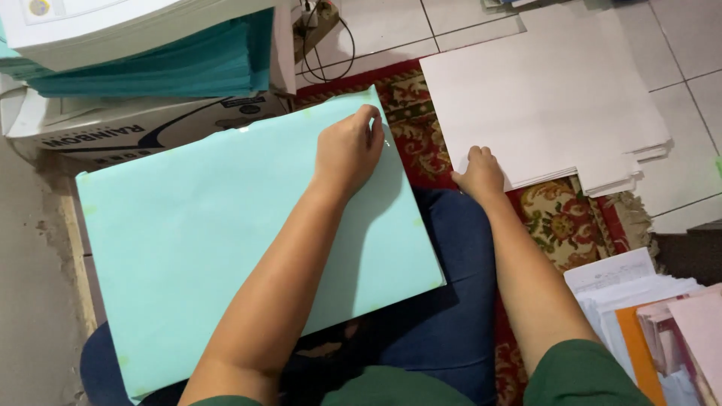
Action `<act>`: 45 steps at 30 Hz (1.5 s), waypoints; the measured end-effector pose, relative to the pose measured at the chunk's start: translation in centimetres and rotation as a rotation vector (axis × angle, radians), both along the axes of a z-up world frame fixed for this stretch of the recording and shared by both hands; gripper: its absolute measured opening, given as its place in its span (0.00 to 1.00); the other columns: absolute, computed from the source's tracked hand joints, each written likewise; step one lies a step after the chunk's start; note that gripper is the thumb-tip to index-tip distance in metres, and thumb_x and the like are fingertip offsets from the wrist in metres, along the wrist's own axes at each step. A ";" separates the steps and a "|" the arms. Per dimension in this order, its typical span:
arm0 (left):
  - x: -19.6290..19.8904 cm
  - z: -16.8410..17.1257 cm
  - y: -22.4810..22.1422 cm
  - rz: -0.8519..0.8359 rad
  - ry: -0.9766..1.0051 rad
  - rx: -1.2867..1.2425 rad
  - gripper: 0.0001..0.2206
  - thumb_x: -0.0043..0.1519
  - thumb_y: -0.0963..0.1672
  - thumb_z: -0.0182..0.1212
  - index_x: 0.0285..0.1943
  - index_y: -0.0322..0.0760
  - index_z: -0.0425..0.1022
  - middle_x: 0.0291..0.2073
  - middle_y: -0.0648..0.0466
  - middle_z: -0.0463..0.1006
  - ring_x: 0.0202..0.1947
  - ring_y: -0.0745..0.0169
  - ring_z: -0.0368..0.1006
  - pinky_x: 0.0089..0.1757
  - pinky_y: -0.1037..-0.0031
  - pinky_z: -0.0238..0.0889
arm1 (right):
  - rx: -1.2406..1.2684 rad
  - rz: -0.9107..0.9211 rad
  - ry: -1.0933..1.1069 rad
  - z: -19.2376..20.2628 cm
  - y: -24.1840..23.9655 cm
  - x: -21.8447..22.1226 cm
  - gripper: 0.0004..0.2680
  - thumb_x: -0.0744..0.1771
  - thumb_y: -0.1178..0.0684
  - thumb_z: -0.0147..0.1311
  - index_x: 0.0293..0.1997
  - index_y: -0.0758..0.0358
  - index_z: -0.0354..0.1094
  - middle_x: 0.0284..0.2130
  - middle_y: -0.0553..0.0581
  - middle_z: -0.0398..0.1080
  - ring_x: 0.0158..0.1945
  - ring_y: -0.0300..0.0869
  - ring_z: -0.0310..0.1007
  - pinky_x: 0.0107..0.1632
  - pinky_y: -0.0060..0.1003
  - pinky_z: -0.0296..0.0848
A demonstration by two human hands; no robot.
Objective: Folding white sheets of paper and placing them onto a light blue folder or board.
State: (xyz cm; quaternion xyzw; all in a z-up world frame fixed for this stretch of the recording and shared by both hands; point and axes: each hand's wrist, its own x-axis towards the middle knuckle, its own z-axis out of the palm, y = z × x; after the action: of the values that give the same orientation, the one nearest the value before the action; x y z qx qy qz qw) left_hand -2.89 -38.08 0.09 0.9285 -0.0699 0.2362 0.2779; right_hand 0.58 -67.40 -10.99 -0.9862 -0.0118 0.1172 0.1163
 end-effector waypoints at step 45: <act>0.1 0.8 0.4 -0.019 0.032 0.001 0.03 0.65 0.42 0.57 0.44 0.46 0.70 0.15 0.56 0.68 0.20 0.52 0.72 0.29 0.63 0.69 | 0.350 -0.074 -0.313 -4.3 -6.0 -3.8 0.11 0.66 0.60 0.61 0.54 0.68 0.73 0.54 0.70 0.68 0.60 0.66 0.67 0.62 0.57 0.70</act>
State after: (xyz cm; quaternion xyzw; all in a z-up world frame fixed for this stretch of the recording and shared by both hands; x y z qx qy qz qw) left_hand -2.77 -37.71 0.87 0.9316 -0.0743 0.2185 0.2808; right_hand -3.18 -73.37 -15.30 -0.9568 -0.0135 -0.0451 0.2868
